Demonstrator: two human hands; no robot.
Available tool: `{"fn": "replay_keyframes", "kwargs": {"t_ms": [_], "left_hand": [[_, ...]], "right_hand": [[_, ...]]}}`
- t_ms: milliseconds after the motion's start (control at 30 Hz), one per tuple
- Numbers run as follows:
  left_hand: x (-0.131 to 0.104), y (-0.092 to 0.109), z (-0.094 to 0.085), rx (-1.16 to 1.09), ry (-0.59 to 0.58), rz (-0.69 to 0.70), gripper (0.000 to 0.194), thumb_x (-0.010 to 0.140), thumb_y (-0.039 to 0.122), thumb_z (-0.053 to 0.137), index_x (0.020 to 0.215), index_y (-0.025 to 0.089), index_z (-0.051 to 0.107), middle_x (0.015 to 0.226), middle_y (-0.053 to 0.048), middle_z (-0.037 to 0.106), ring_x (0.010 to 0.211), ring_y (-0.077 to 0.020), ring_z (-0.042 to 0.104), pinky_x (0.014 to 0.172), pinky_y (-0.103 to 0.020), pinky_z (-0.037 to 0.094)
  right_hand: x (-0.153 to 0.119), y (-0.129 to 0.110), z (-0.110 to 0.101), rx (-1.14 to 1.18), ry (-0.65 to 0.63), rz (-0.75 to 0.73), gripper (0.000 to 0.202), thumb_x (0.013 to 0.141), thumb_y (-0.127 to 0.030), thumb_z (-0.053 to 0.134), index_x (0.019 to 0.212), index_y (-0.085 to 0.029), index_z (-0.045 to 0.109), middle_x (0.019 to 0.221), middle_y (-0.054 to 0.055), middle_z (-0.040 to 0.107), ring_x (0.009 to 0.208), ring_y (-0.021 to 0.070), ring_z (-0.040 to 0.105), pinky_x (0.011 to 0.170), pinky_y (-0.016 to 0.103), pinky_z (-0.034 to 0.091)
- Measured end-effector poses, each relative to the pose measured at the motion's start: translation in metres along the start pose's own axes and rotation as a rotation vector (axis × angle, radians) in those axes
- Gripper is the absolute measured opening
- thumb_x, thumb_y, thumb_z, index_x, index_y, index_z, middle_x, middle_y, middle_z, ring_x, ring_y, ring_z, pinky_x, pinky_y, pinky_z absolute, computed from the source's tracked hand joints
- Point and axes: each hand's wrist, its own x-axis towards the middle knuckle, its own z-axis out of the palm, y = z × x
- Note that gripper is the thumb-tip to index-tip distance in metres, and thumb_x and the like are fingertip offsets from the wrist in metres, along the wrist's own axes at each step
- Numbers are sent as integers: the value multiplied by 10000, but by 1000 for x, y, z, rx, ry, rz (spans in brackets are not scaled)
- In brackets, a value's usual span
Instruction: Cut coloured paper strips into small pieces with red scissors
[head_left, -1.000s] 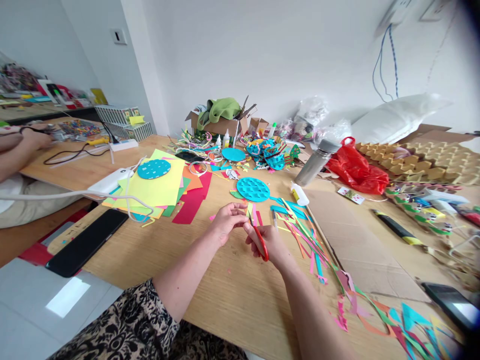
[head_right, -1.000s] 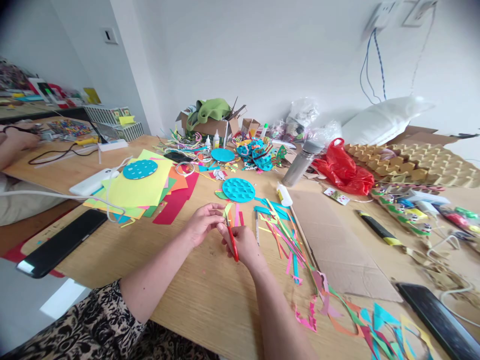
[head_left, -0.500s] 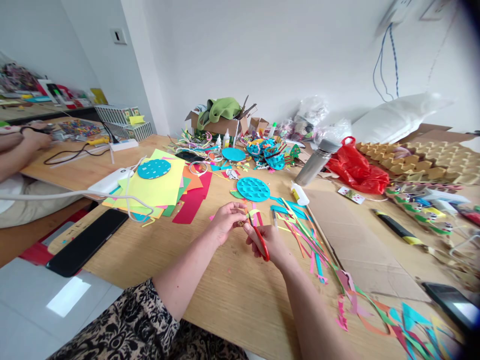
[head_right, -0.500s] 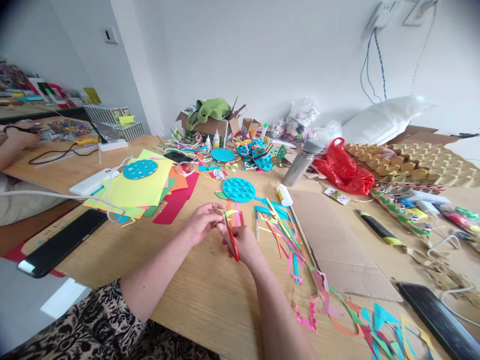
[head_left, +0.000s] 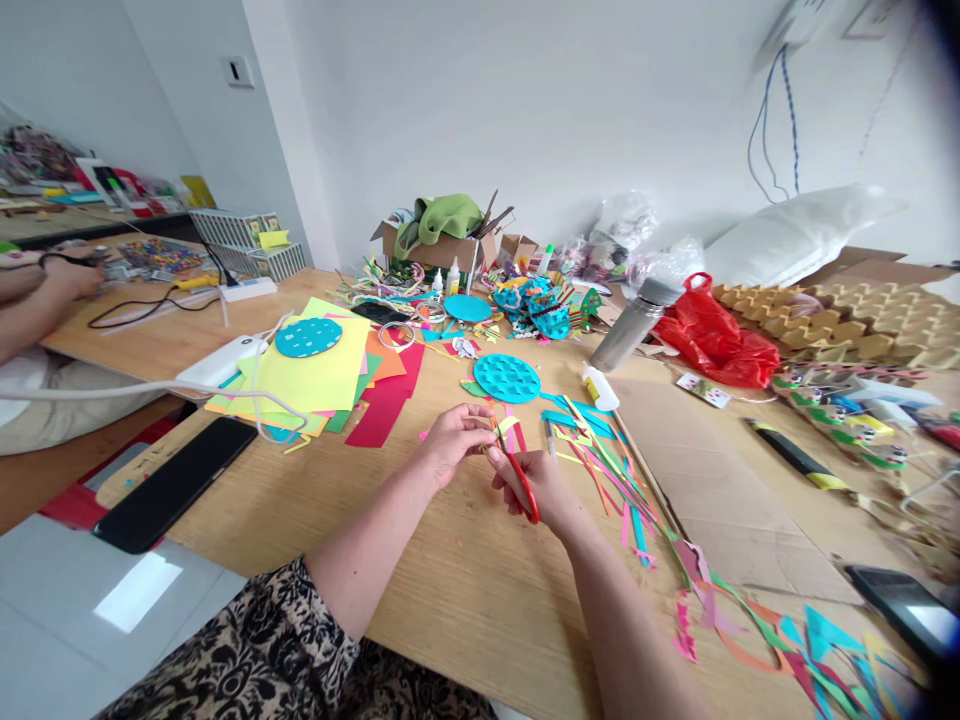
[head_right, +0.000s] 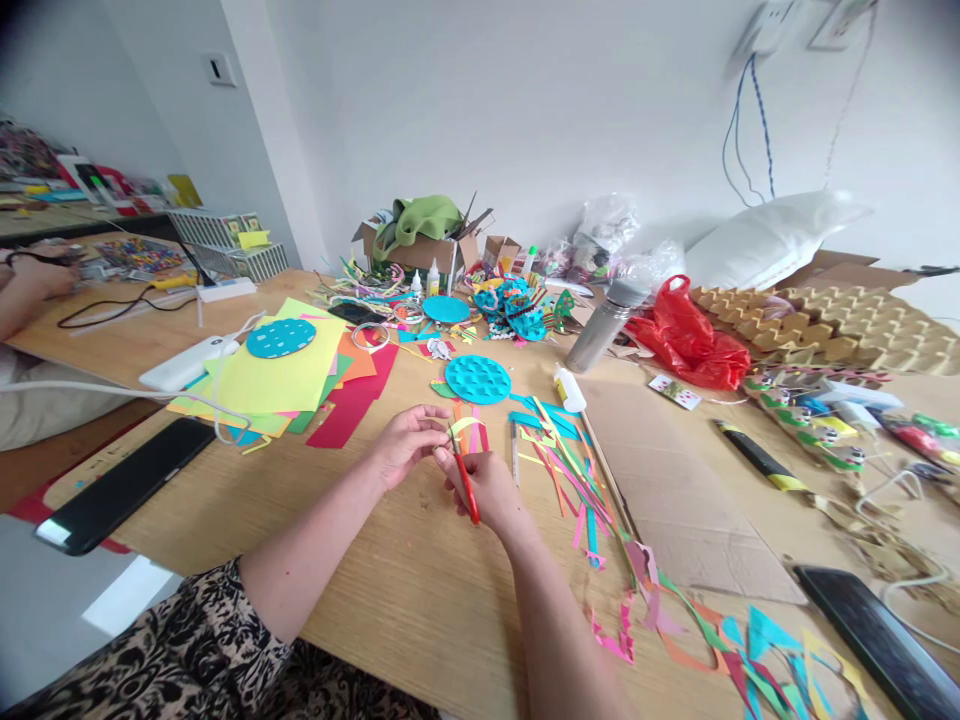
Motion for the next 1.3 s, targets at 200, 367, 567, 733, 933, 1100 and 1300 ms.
{"fn": "replay_keyframes", "kwargs": {"t_ms": [200,367,567,733,933,1100,1300], "left_hand": [[0,3,-2,23,-11,-12,353,574,97,691,905,130,572,623,3,606,571,-107,579,592,-237,426],[0,3,-2,27,3,-22,365,576,101,698,917,129,568,652,-7,614,579,-109,583,591,-239,428],[0,3,-2,25,-18,-22,396,572,86,697,941,128,560,635,4,605,573,-107,579,596,-243,437],[-1,4,-3,27,-28,-29,390,563,87,704,923,125,560,622,12,592,563,-103,572,596,-245,436],[0,5,-2,10,-19,-30,396,557,85,691,926,125,554,625,14,589,556,-99,564,594,-241,431],[-1,6,-1,8,4,-40,392,561,75,674,928,125,548,618,17,586,546,-94,557,593,-240,431],[-1,6,-2,39,-20,-53,371,562,66,660,912,122,552,592,20,581,535,-94,551,582,-238,430]], "right_hand": [[1,3,-1,-24,-12,-11,499,743,-601,571,542,-144,567,426,11,531,345,107,509,314,187,336],[0,1,0,-15,-10,-6,502,742,-602,570,538,-143,561,422,9,529,340,105,505,312,187,327],[-2,-2,-1,-26,-10,4,507,742,-604,569,535,-141,559,420,8,526,338,99,499,310,179,325],[0,0,-1,-29,-20,-5,502,745,-602,567,537,-144,561,426,12,533,343,104,503,308,185,323],[0,0,-1,-16,-19,11,497,744,-589,575,509,-153,533,419,9,523,336,98,496,309,177,329],[0,1,-1,-24,-19,0,499,746,-592,570,520,-149,537,426,16,531,336,105,496,297,180,323],[1,5,-1,-22,-36,-14,493,737,-598,578,537,-149,546,433,15,537,343,107,508,298,175,327]]}}
